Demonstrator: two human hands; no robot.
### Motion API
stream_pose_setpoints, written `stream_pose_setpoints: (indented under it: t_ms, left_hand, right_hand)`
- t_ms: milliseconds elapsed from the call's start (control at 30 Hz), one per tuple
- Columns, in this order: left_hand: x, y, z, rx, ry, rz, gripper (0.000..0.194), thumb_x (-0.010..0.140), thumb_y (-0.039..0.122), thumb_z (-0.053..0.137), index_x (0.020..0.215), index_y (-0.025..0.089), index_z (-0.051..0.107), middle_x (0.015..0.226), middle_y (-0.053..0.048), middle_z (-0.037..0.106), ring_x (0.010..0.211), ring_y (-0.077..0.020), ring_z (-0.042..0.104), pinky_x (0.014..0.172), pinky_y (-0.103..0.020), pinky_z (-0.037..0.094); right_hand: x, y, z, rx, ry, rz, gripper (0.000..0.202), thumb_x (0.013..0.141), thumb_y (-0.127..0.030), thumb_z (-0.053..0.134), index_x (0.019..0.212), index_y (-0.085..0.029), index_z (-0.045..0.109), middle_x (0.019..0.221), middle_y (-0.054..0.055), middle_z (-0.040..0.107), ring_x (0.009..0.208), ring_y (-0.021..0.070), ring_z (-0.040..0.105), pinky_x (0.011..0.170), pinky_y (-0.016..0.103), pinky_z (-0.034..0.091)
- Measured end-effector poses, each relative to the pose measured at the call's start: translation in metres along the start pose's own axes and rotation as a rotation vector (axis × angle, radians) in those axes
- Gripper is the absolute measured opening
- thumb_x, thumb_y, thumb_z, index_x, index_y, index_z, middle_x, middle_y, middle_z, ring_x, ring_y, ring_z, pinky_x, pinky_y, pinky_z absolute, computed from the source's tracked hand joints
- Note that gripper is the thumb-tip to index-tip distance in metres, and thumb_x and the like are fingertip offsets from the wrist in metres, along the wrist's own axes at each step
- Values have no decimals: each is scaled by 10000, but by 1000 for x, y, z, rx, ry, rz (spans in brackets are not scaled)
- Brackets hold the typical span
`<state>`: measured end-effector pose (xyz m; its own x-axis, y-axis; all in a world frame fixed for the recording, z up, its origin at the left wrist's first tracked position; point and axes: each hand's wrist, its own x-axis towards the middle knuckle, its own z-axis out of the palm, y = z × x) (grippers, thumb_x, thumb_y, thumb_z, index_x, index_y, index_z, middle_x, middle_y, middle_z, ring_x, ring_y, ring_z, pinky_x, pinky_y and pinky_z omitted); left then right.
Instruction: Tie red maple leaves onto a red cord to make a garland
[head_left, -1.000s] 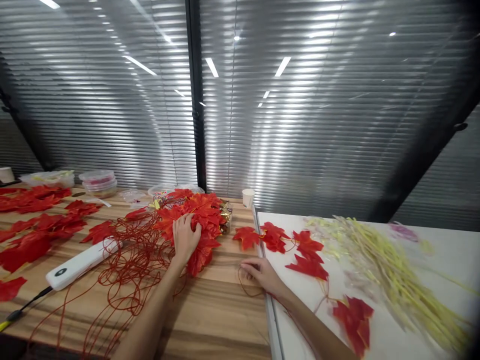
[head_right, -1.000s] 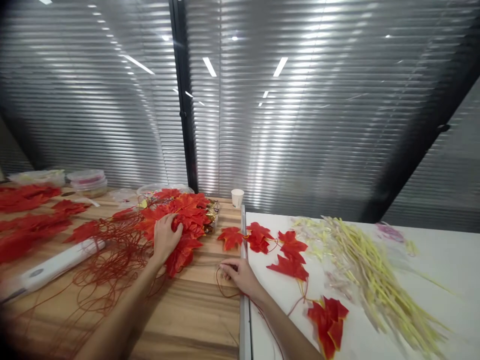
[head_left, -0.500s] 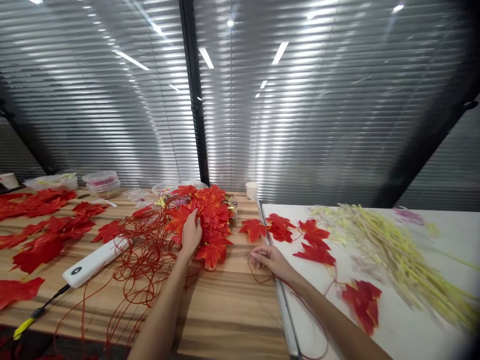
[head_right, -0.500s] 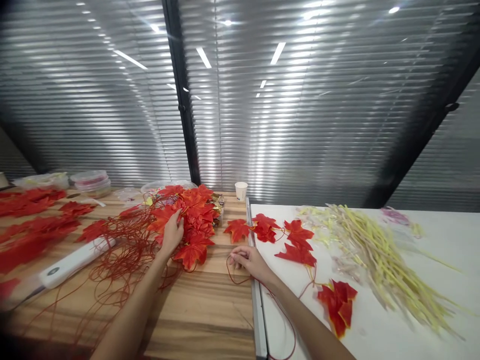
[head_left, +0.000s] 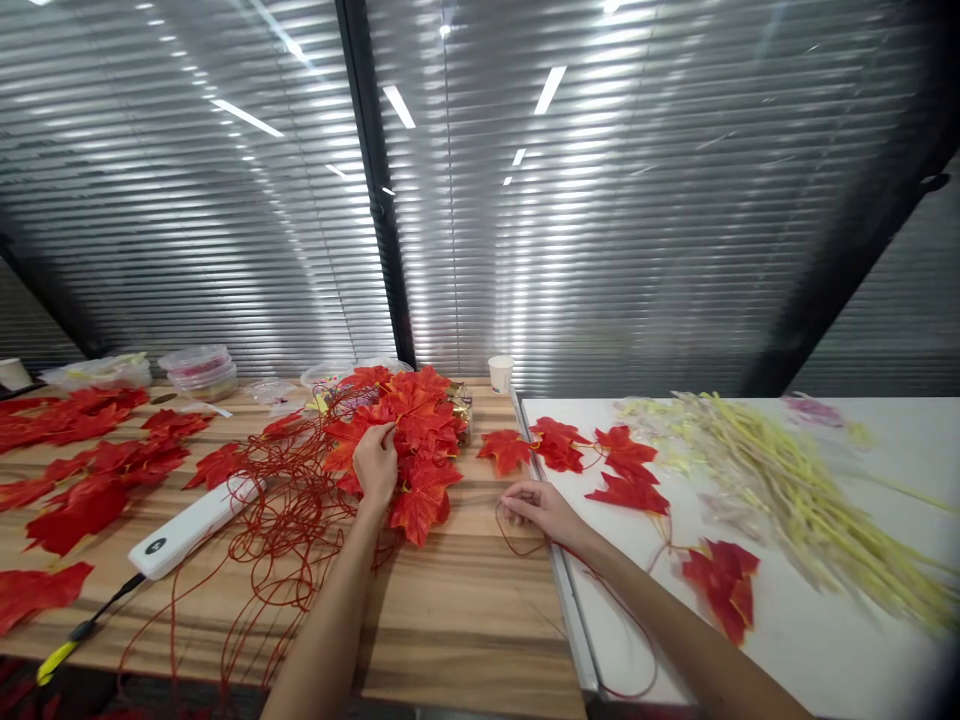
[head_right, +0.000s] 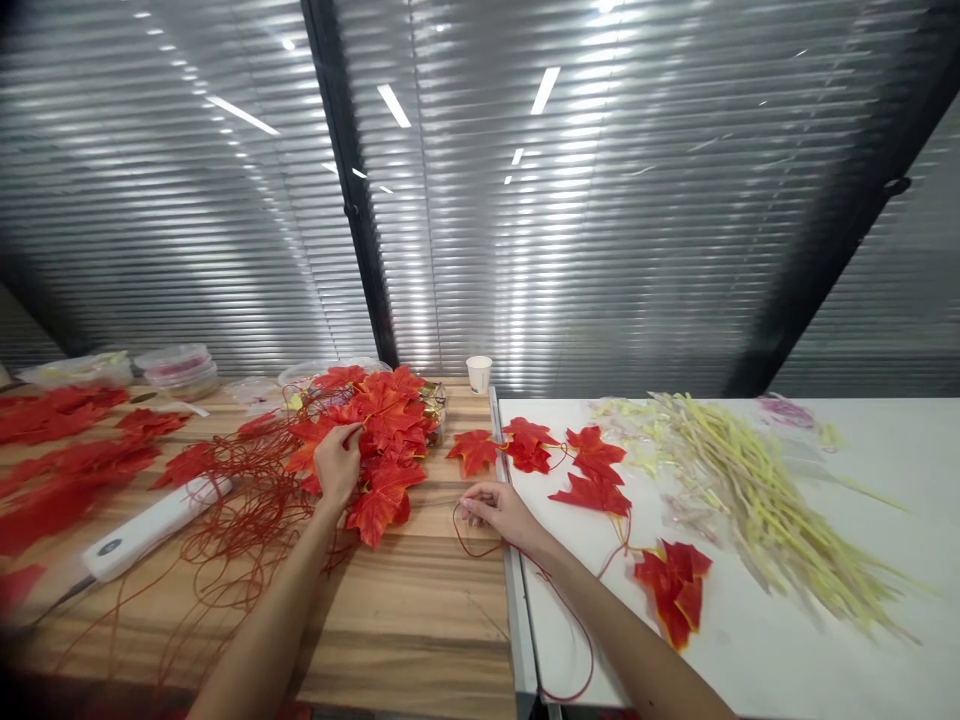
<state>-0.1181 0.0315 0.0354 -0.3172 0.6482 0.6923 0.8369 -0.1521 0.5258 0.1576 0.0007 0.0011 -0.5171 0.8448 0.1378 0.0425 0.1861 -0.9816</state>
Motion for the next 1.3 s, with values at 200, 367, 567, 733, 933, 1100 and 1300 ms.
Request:
stream_pose_setpoints:
  t_ms: [200,367,567,733,933,1100,1300]
  left_hand:
    - [3,0,0,-65,132,-6,233,790,262,454,871,162,648,868,-67,668,792,-185,605,759,-297,444]
    - [5,7,-5,-113,203,20,214,787,280,480,862,167,645,871,-65,665,801,-174,602,773,-294,441]
    - [5,18,-10,-150,283,42,204,783,277,502,877,161,641,858,-68,661,777,-164,599,725,-278,449]
    - [6,21,-10,-214,308,-6,207,764,286,531,884,157,638,853,-63,655,739,-150,594,689,-263,457]
    - [7,18,-10,-209,341,-76,216,773,291,515,873,150,645,835,-61,644,711,-142,577,681,-261,450]
    - [10,12,-10,-223,430,-134,243,794,303,474,874,150,645,823,-66,631,743,-156,572,690,-270,443]
    - [17,6,-10,-361,589,-294,253,802,298,442,890,120,600,802,-69,612,735,-150,581,699,-274,456]
  right_hand:
    - [0,-3,1,-34,23,29,328,694,-464,610,751,-142,636,674,38,633,556,128,539,567,262,437]
    - [0,-4,1,-37,28,24,332,691,-464,611,760,-141,643,686,41,640,555,128,542,570,268,447]
    - [1,-3,1,-48,28,19,309,708,-434,608,773,-134,639,662,37,635,550,125,540,558,256,441]
    - [1,1,-1,-40,12,19,306,721,-428,599,796,-133,639,656,34,631,560,126,541,566,253,436]
    - [1,1,-1,-31,2,12,302,724,-432,593,786,-139,635,682,36,632,573,125,539,579,254,428]
    - [0,-1,0,-27,7,18,307,723,-436,590,780,-137,634,685,37,629,572,123,535,579,253,426]
    - [0,-3,0,-25,5,23,304,722,-431,592,775,-134,631,684,38,627,570,122,531,577,250,426]
